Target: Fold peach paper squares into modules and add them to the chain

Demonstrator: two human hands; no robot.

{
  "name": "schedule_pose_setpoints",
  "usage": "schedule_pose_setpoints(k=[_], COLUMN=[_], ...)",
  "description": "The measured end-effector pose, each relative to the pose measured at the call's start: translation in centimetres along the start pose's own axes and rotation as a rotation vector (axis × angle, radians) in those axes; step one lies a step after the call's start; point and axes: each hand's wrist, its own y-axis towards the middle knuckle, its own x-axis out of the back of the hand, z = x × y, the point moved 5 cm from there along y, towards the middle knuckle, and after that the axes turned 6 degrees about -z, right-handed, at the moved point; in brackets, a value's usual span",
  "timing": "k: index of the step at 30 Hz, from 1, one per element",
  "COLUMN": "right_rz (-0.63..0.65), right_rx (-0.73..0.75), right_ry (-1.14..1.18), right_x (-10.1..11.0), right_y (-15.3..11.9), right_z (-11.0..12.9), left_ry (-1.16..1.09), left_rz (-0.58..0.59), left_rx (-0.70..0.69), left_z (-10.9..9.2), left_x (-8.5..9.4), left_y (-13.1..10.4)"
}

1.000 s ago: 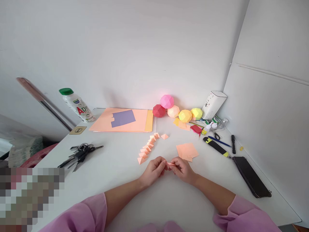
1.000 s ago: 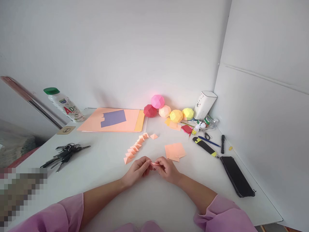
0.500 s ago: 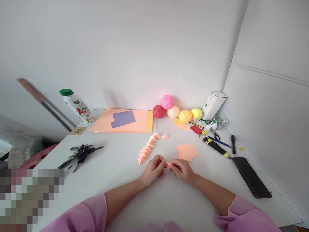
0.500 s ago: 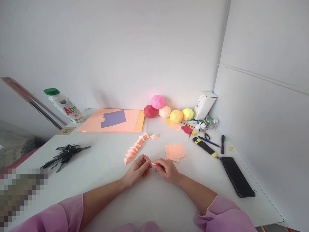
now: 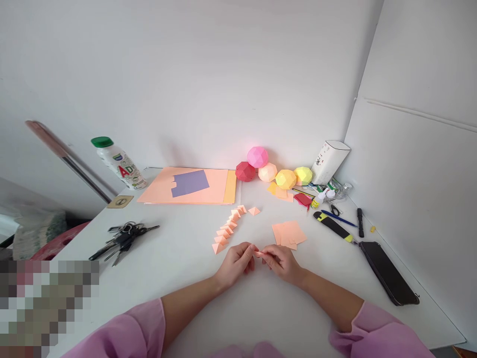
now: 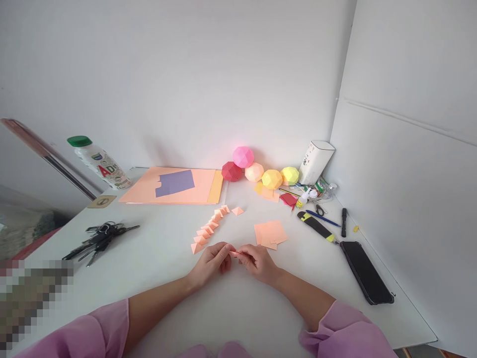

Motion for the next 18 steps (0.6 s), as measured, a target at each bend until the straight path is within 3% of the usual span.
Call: schedule_pose_setpoints(k=[9, 18], right_rz=[0.009, -0.002], right_rx=[-0.025, -0.143], right_ry=[-0.016, 0.036], right_x=[-0.02, 0.11], right_y=[-0.10, -0.09], right_z=[-0.39, -0.68], left_ry=[0.032, -0.023], left_rz=[0.013, 0.015], left_rx=[0.008, 0.002], left_z=[0.12, -0.06], left_x=[-0.19, -0.14], left_y=[-0.02, 0.00])
